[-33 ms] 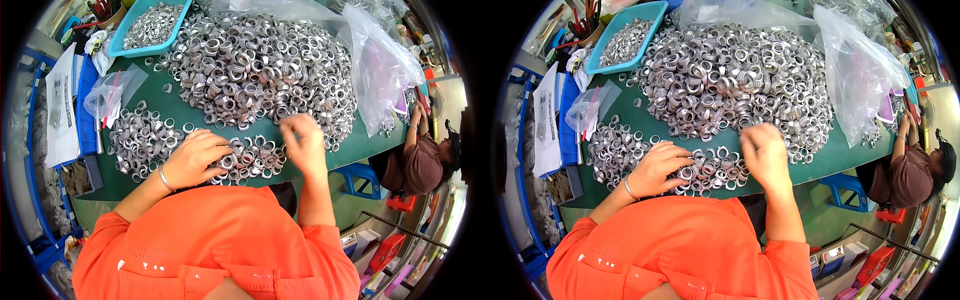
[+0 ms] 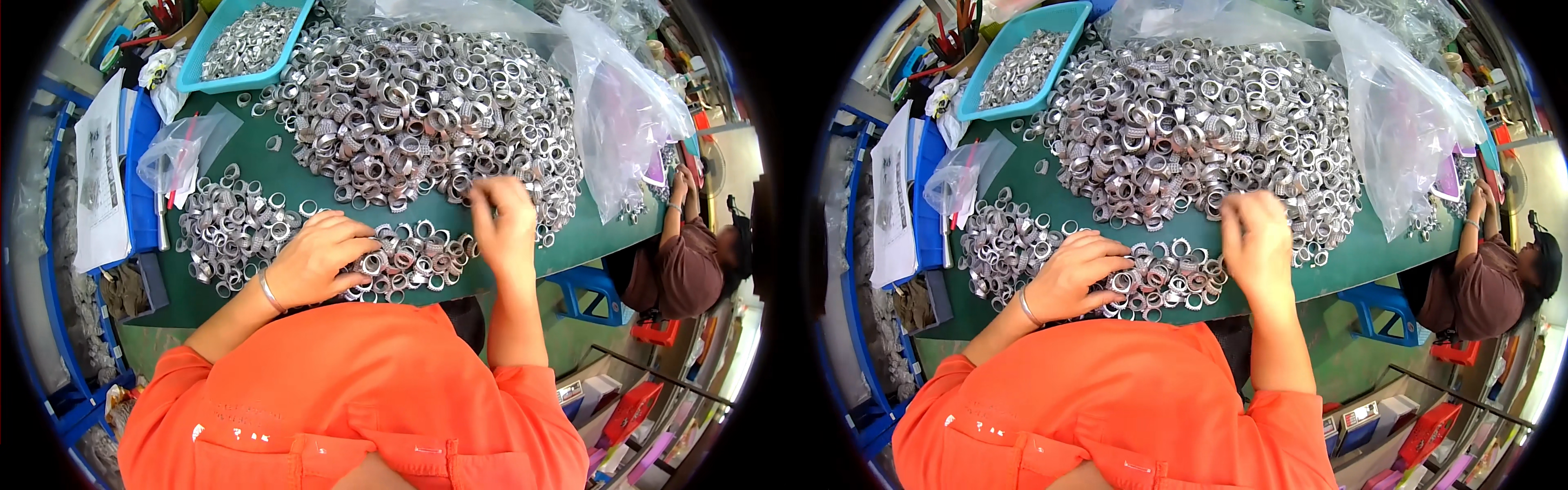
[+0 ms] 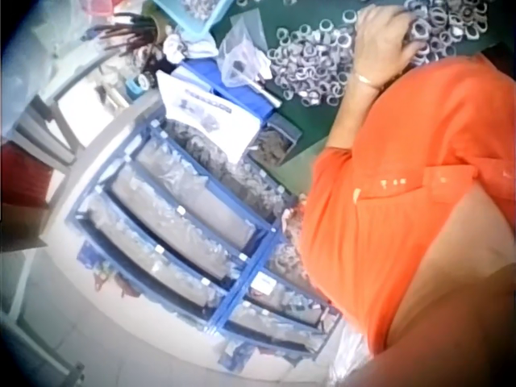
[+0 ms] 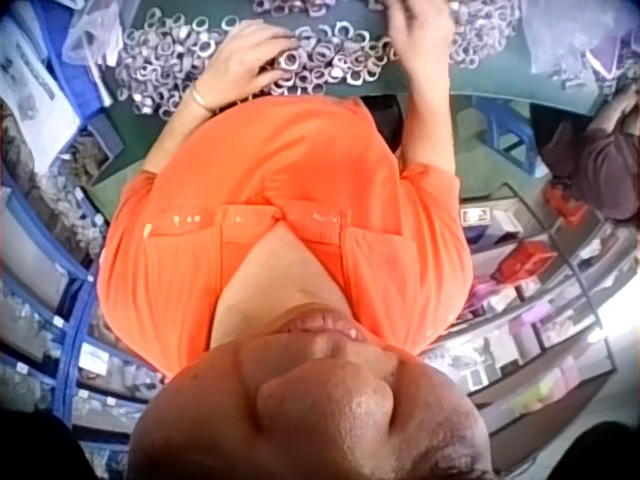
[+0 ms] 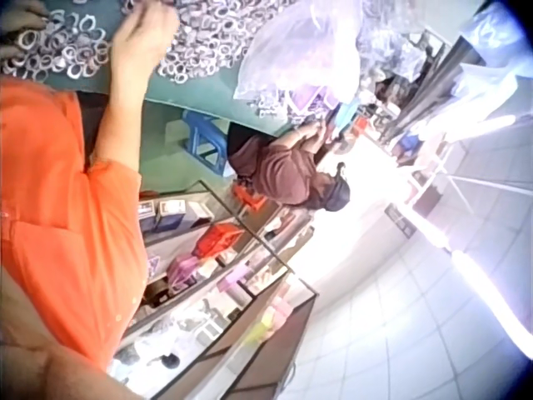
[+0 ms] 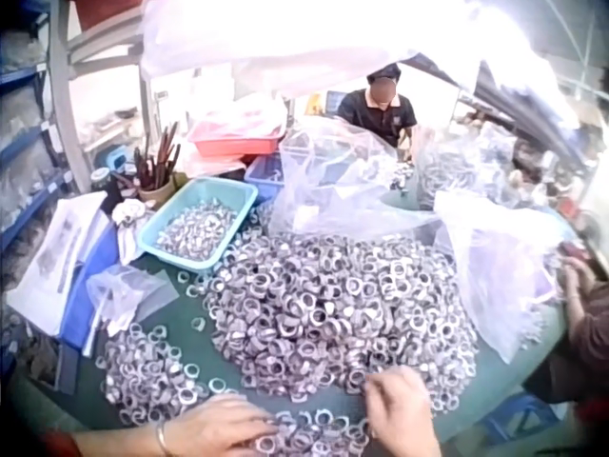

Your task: The person unpackages sample rings, compares them against a reference sheet, and sorts metal rings from a pile on the table by hand before walking away from the workstation.

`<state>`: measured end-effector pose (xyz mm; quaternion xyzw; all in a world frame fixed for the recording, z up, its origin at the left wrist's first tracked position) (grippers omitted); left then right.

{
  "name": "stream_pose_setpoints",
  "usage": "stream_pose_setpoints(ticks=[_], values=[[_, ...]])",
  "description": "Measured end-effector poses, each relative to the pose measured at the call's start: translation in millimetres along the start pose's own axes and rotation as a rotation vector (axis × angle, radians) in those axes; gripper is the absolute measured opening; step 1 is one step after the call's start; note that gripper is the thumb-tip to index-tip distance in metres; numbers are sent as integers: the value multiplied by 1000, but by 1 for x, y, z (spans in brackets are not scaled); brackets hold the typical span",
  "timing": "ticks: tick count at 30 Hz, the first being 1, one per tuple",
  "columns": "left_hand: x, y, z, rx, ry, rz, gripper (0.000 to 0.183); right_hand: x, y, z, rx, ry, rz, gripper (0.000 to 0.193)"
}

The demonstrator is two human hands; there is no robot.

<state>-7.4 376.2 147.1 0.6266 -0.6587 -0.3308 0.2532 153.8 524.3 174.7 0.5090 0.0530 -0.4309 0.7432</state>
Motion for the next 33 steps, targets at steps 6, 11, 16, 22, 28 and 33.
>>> stream_pose_setpoints(ticks=[6, 11, 16, 22, 28, 33], values=[[1, -1, 0, 2, -18, -27, 44, -13, -1, -16, 274, 116, -183, 14], [2, -1, -1, -6, -27, -40, 45, -7, 7, -22, -11, -77, -239, 15], [-1, -1, -2, -7, -3, 2, 45, 16, -11, -38, -714, -682, -104, 17], [-1, 2, 0, -8, 2, -20, 45, 29, -10, -34, -601, -644, 63, 14], [0, -2, 2, -6, 8, -19, 44, 34, -13, -13, -59, -232, 405, 12], [0, -1, 0, -4, -10, -18, 44, 16, -6, -25, 81, -265, 41, 12]])
Point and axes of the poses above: each hand's wrist, its own x-axis away from the middle knuckle, its own y-axis out of the back of the hand, z = x × y, the point moved 7 cm from there along -x, towards the middle knuckle, and after that the axes turned 10 degrees about y, right-handed, at the moved point
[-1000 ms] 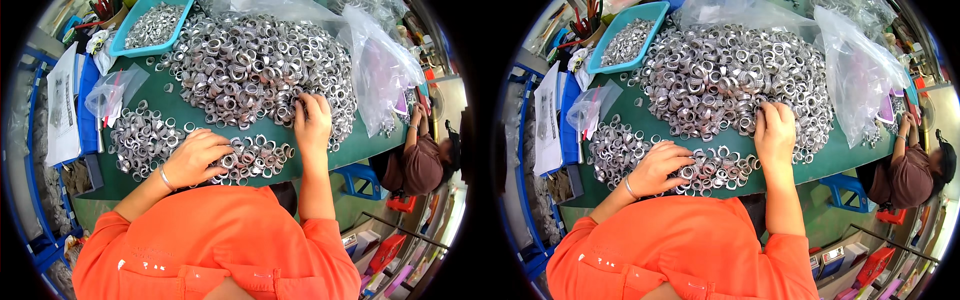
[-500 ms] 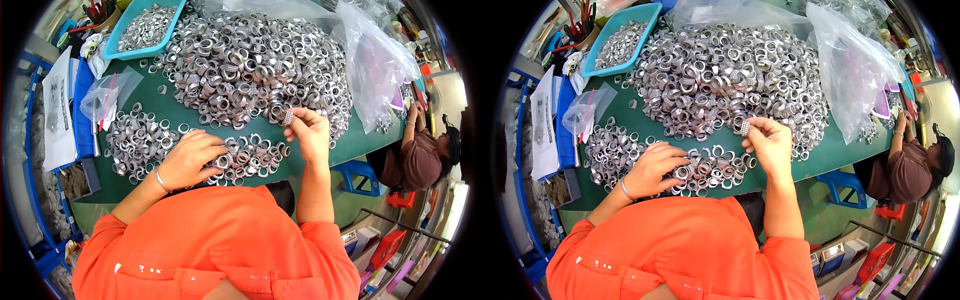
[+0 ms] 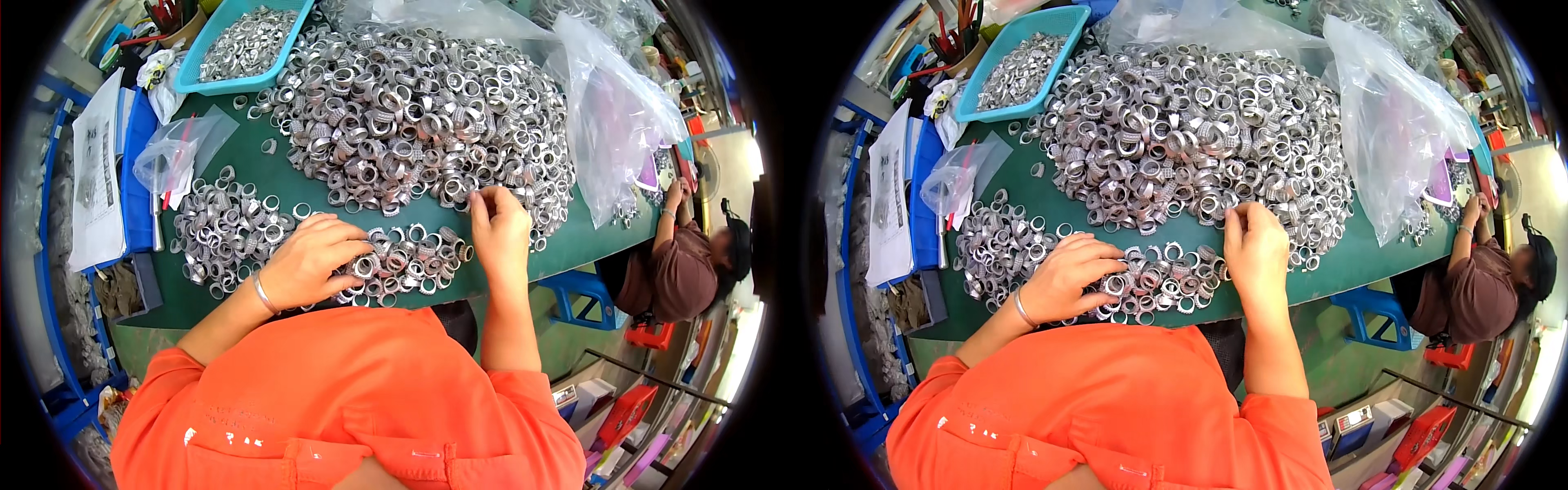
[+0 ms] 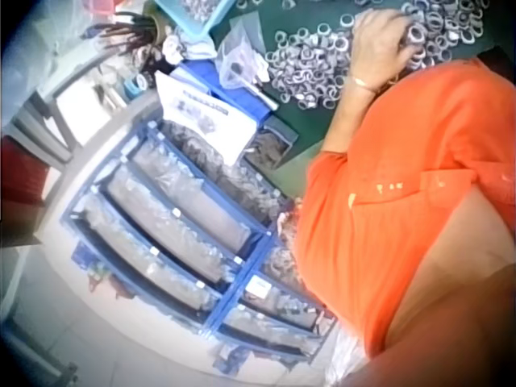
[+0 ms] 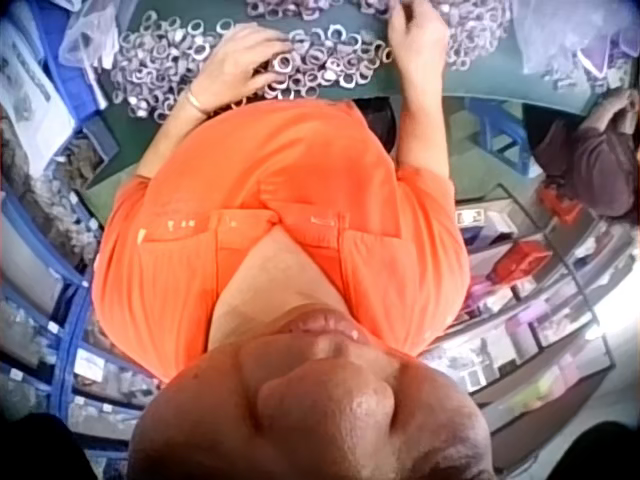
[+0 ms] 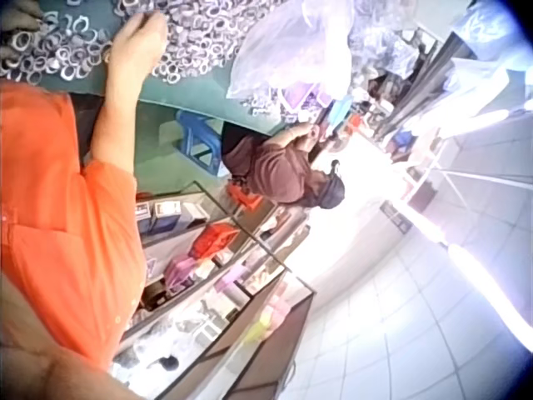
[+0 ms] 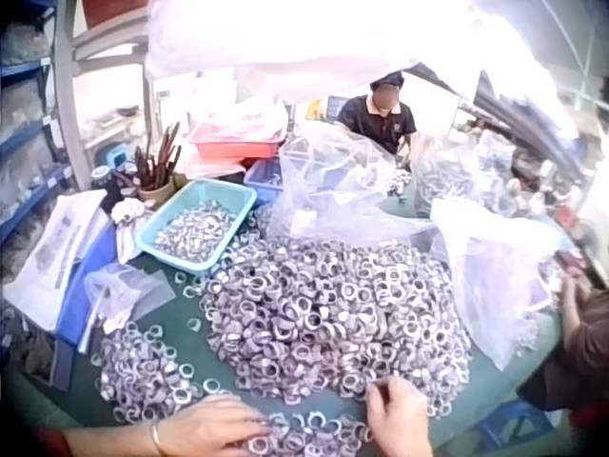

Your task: The person unpackages sample rings, compares them against a reference sheet, and sorts metal rings from a pile on the table by hand before walking away from the workstation.

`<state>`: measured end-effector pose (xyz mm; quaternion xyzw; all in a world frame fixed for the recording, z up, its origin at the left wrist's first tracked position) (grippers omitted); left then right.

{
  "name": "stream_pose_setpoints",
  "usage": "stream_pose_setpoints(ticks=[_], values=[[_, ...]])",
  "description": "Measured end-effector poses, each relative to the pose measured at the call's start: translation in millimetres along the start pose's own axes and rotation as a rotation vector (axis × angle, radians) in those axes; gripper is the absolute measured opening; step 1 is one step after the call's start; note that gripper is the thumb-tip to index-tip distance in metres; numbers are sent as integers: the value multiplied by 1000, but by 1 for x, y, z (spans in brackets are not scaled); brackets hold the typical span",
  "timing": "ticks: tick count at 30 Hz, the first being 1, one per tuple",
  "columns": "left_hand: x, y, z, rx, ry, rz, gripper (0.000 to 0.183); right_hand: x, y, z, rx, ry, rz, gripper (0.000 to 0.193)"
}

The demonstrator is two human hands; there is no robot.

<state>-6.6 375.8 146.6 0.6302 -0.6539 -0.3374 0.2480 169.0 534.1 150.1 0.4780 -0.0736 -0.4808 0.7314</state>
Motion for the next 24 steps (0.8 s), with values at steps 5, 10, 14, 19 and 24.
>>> stream_pose_setpoints(ticks=[5, 10, 14, 19, 24], values=[[-1, 1, 0, -5, -10, -12, 44, -3, -5, -7, 63, -50, -67, 19], [0, -1, 1, 1, -11, -10, 45, 6, 3, -16, -178, -161, -154, 11], [0, -1, 1, 0, 7, 5, 45, 20, -8, -31, -731, -451, -65, 13], [-1, -2, 1, 2, 12, 19, 45, 33, -21, -27, -1140, -588, 15, 15], [0, 0, 2, 3, 30, 9, 46, 44, -38, -21, -1440, -775, 102, 15]])
Point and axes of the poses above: each hand's wrist, its own x-axis away from the middle knuckle, its own y-axis out of the back of the hand, z = x × y, the point moved 7 cm from there along -x, towards the middle knuckle, and after that the axes turned 10 degrees about y, right-handed, at the moved point
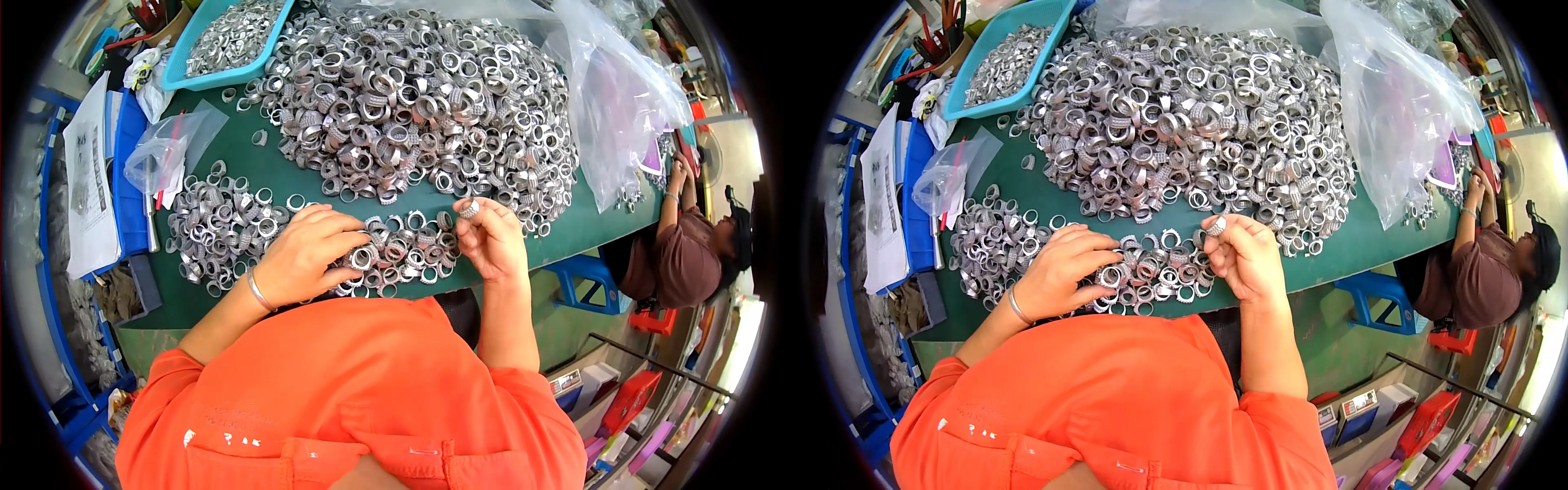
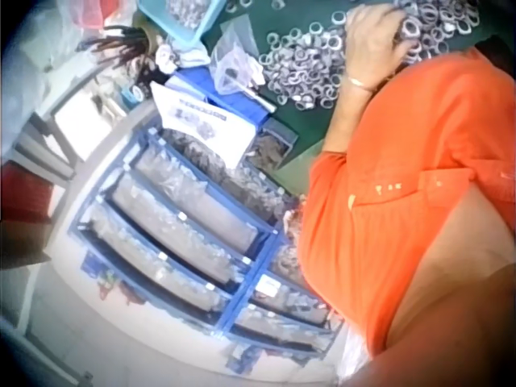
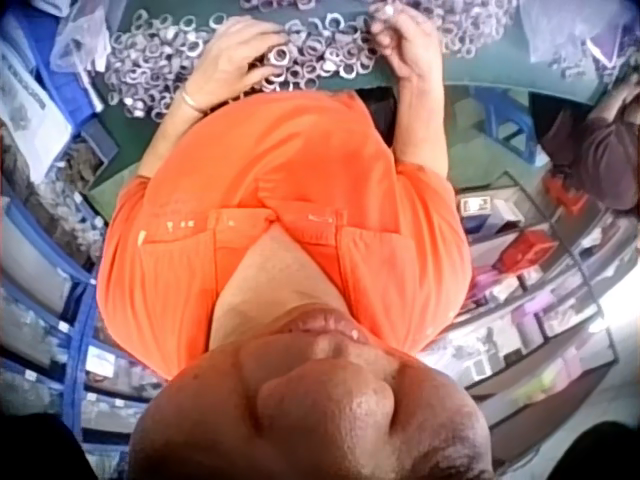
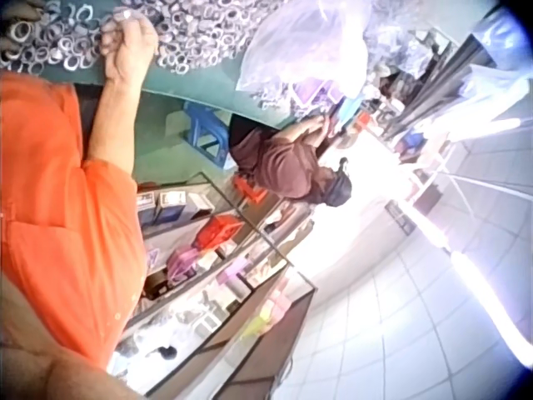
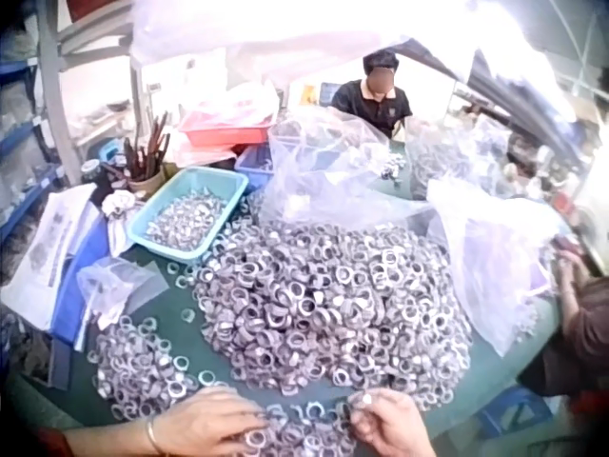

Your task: The person unpackages sample rings, compares them against a reference sheet, and sorts metal rings from a pile on the table by hand before walking away from the workstation.

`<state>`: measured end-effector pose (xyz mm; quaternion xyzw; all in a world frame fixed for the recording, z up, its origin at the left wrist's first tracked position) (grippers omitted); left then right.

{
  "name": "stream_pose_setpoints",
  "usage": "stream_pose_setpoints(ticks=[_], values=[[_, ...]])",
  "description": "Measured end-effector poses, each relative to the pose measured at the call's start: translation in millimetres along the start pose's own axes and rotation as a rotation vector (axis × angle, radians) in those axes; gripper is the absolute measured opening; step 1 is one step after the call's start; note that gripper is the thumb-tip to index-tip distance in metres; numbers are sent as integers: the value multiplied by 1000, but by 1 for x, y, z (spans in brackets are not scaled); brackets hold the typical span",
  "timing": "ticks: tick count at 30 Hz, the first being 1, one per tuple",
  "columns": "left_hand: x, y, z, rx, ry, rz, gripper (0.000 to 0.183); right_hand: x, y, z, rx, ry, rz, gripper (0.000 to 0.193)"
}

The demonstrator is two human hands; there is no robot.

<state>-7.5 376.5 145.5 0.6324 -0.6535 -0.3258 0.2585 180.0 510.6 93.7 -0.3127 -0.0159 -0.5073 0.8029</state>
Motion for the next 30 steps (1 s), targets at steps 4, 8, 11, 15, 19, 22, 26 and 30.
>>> stream_pose_setpoints(ticks=[4, 8, 11, 15, 19, 22, 26, 30], values=[[0, 0, 0, -2, 4, 6, 46, 3, 0, 0, 7, -10, 34, 13], [-1, 0, 0, 7, 0, 4, 47, 8, -5, 11, 488, 247, 97, 13], [0, 1, 0, 7, 8, 4, 47, 13, -17, 16, 910, 361, 178, 14], [-1, 1, -2, 2, 3, 2, 46, 8, -36, 37, 1188, 714, -19, 9], [-1, 1, -2, 0, 0, 8, 45, -3, -46, 32, 1347, 877, -90, 14], [0, -1, -2, -3, -14, 0, 45, 2, -47, 35, 1347, 1073, -97, 13], [0, 1, -5, -9, -31, -15, 45, -7, -15, 25, 752, 536, -140, 14], [-1, 2, -4, -1, -17, -7, 46, -4, -10, 23, 609, 337, -61, 14]])
Point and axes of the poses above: each hand's wrist, its own x-axis away from the middle knuckle, its own y-axis out of the back of the hand, z = x × y, the point moved 7 cm from there along -x, towards the middle knuckle, and after that the axes turned 10 degrees about y, right-handed, at the moved point
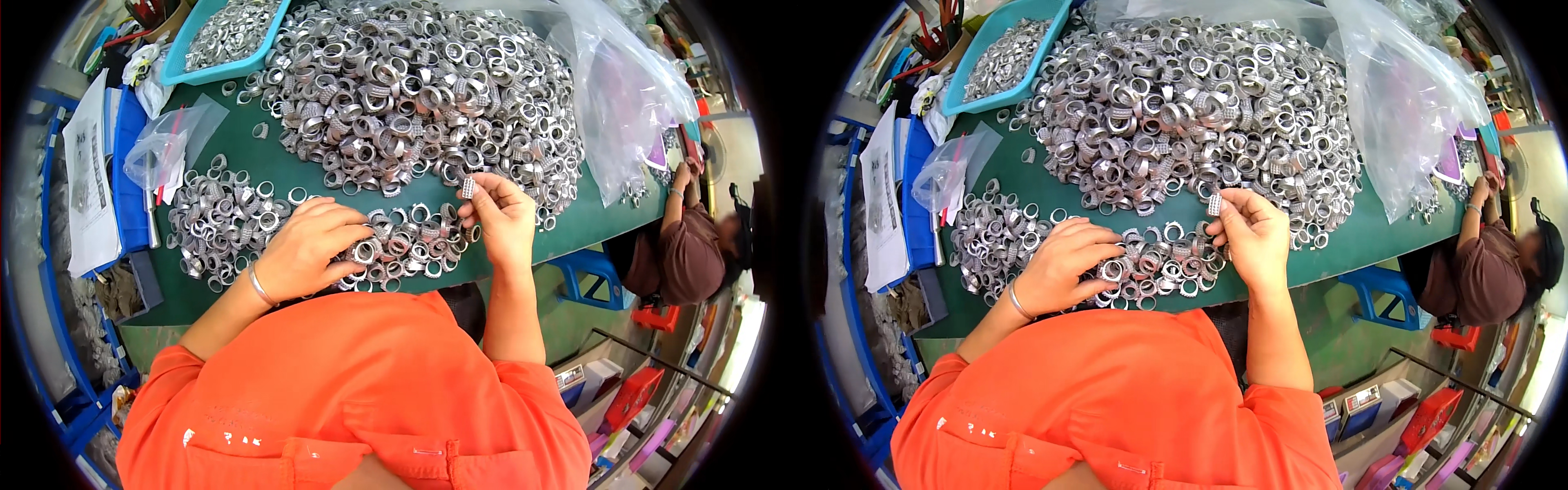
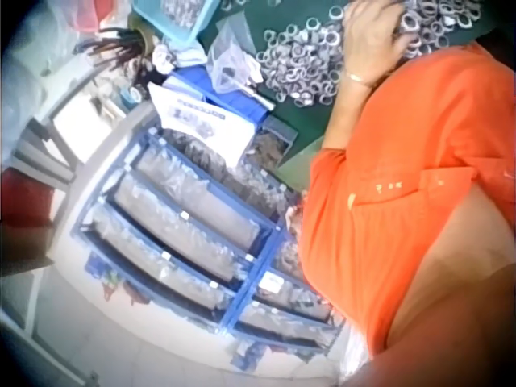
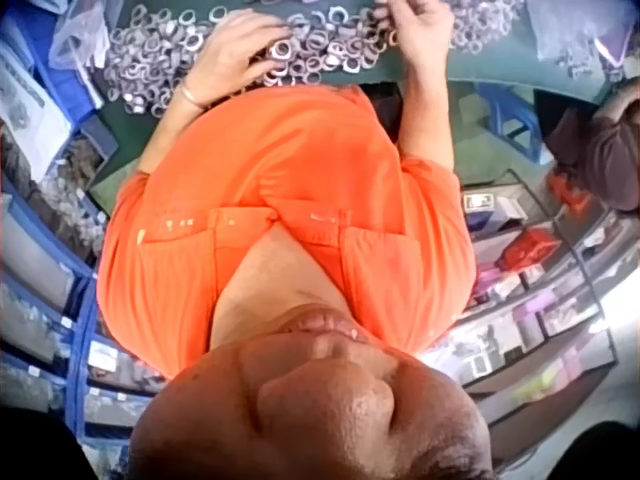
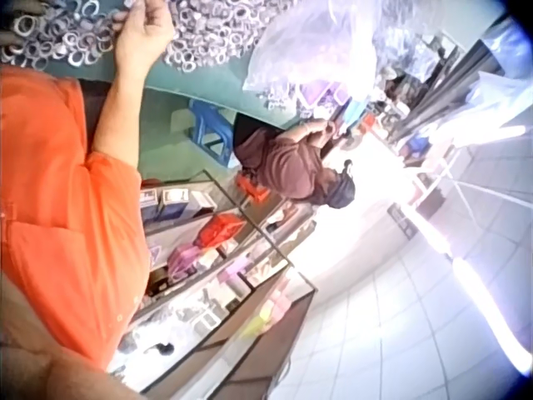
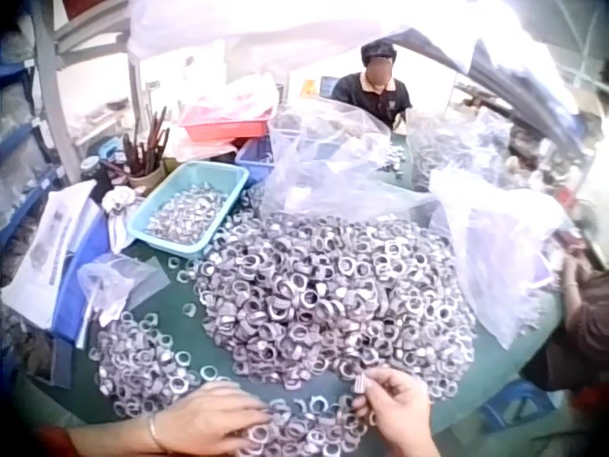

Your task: The person unpackages sample rings, compares them against a reference sheet, and sorts metal rings from a pile on the table by hand before walking away from the workstation.

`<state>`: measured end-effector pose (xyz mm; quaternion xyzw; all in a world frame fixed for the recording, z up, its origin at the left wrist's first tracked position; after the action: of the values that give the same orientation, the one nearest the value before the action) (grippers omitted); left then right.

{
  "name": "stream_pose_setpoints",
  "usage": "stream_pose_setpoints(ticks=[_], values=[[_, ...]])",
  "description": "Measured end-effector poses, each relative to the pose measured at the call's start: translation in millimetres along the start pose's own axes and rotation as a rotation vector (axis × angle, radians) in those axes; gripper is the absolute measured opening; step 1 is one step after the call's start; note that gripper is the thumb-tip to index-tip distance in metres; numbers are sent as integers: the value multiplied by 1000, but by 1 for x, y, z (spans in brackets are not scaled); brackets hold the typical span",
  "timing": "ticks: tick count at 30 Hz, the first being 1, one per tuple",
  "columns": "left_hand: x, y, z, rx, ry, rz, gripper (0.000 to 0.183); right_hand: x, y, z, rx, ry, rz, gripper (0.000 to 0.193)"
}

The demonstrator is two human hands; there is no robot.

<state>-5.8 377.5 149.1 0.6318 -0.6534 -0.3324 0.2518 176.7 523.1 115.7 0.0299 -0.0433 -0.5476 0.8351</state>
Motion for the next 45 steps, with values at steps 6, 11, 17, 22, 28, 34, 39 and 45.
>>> stream_pose_setpoints(ticks=[6, 11, 17, 22, 28, 34, 39, 45], values=[[0, -1, 3, -1, 14, 7, 46, 11, 12, 17, 286, 236, 96, 11], [2, 0, 2, -3, 19, 11, 46, 19, -2, 35, 759, 524, 437, 11], [1, -1, 2, 0, 16, 9, 44, -3, -6, 28, 902, 618, 39, 13], [1, -2, 2, -5, 30, 17, 44, -8, -6, 26, 817, 595, 77, 10], [0, -2, 2, -11, 27, 23, 44, -3, 10, -1, -85, 177, 135, 8], [0, -2, 2, -8, 22, 25, 45, 13, 24, 11, -91, 330, 73, 16], [-1, -2, 2, 8, 29, 35, 46, 24, 48, 3, 330, 398, 59, 28], [0, -3, 2, -21, 53, 45, 45, 35, 45, -7, -138, 257, 51, 29]])
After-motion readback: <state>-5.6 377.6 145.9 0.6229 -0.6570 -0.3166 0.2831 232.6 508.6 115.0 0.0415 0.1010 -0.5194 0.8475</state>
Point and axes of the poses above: each hand's wrist, its own x-axis away from the middle knuckle, its own y-axis out of the back of the hand, z = x × y, the point moved 7 cm from there along -x, towards the middle knuckle, and after that the axes turned 10 degrees about y, right-handed, at the moved point
